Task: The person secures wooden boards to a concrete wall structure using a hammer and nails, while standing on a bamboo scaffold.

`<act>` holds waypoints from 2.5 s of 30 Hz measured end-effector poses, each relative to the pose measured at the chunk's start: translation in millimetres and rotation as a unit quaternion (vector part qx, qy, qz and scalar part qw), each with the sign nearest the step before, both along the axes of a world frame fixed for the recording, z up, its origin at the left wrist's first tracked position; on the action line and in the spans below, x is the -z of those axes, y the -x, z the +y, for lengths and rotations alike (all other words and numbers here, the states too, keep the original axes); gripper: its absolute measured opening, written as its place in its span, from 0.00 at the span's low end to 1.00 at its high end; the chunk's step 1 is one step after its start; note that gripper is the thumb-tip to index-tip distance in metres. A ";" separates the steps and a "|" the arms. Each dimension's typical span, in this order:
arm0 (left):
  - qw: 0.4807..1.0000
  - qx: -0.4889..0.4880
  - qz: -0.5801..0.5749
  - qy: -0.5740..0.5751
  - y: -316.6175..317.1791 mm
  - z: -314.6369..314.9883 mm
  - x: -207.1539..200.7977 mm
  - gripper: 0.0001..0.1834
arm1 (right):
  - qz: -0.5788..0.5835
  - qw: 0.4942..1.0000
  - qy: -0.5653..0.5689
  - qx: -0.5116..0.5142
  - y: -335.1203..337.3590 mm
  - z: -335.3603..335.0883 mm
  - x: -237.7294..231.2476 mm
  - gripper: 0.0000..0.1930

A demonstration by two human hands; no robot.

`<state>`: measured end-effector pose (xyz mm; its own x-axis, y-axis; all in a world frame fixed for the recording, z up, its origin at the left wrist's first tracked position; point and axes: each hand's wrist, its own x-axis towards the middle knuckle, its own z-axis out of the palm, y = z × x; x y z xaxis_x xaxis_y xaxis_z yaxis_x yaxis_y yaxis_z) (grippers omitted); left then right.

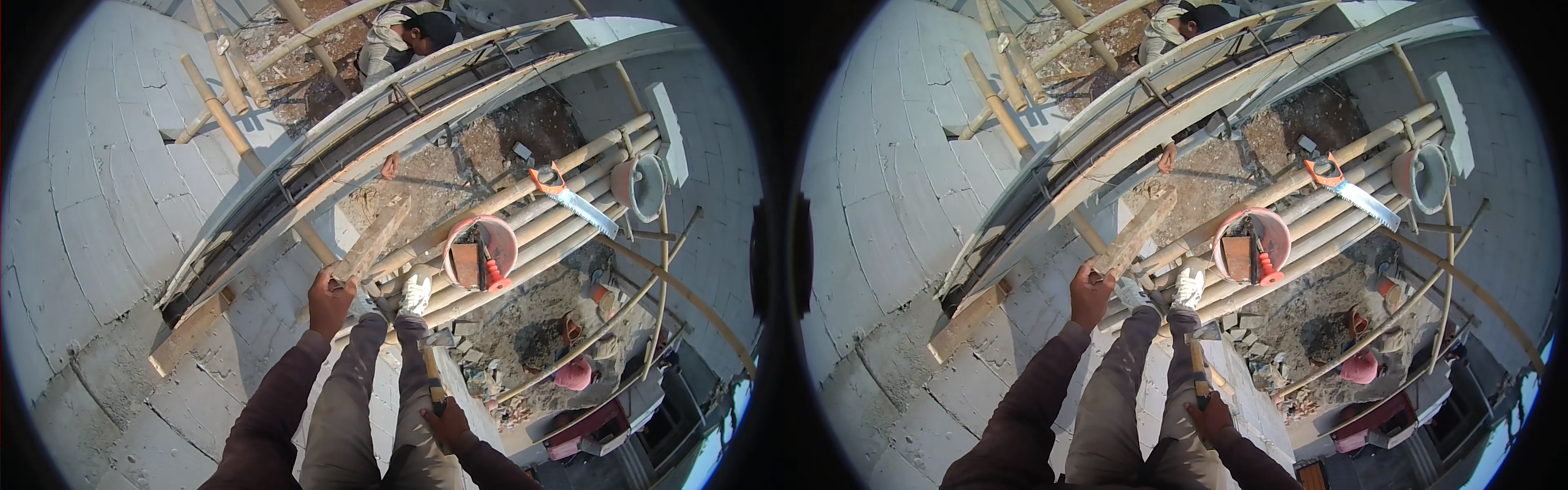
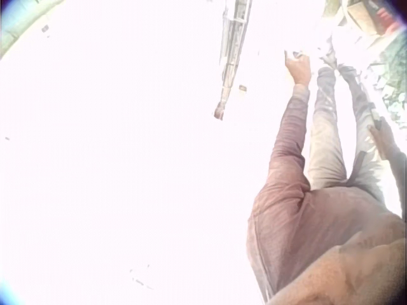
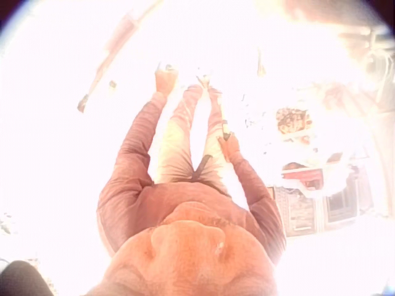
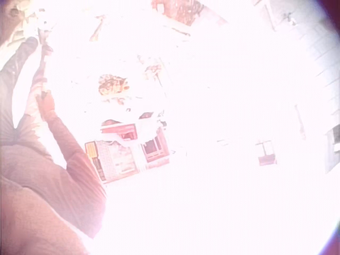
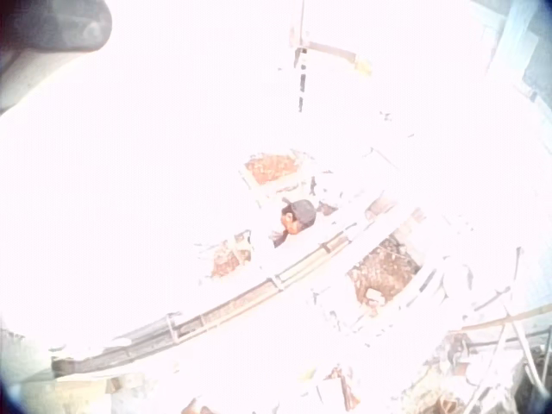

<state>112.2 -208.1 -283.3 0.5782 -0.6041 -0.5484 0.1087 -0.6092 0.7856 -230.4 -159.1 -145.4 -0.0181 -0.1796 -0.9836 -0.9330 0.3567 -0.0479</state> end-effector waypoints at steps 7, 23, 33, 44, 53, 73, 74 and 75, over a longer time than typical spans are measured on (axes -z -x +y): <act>0.967 0.186 -0.174 0.011 -102.8 22.8 -269.4 0.20 | -0.060 0.997 0.041 -0.019 -6.5 -4.5 14.0 0.32; 0.796 0.295 -0.474 -0.234 -369.2 105.0 -424.0 0.24 | -0.087 0.987 0.070 -0.114 -2.9 -8.0 35.7 0.33; 0.777 0.335 -0.419 -0.328 -411.1 134.2 -325.0 0.24 | -0.117 0.979 0.128 -0.103 20.8 -5.5 55.5 0.22; 0.763 0.316 -0.393 -0.404 -416.8 181.7 -264.9 0.20 | -0.113 0.963 0.044 -0.240 -69.2 -44.6 -17.4 0.33; 0.779 0.320 -0.370 -0.394 -431.4 164.7 -243.6 0.19 | -0.164 0.925 0.061 -0.338 -66.1 -49.7 -7.6 0.32; 0.786 0.290 -0.410 -0.361 -432.2 176.7 -224.0 0.15 | -0.098 0.945 0.033 -0.309 -93.6 -36.7 -25.5 0.36; 0.786 0.292 -0.407 -0.362 -432.1 176.9 -223.7 0.14 | -0.090 0.944 0.041 -0.316 -95.7 -35.9 -27.1 0.37; 0.786 0.294 -0.405 -0.363 -431.5 176.7 -222.8 0.14 | -0.090 0.944 0.042 -0.314 -97.9 -36.5 -28.0 0.37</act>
<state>543.7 -31.5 -60.6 0.6537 -0.5945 -0.4682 -0.7152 -0.6875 -0.1257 -132.4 -195.7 -117.4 0.2832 -0.1768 -0.9426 -0.9337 -0.2755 -0.2288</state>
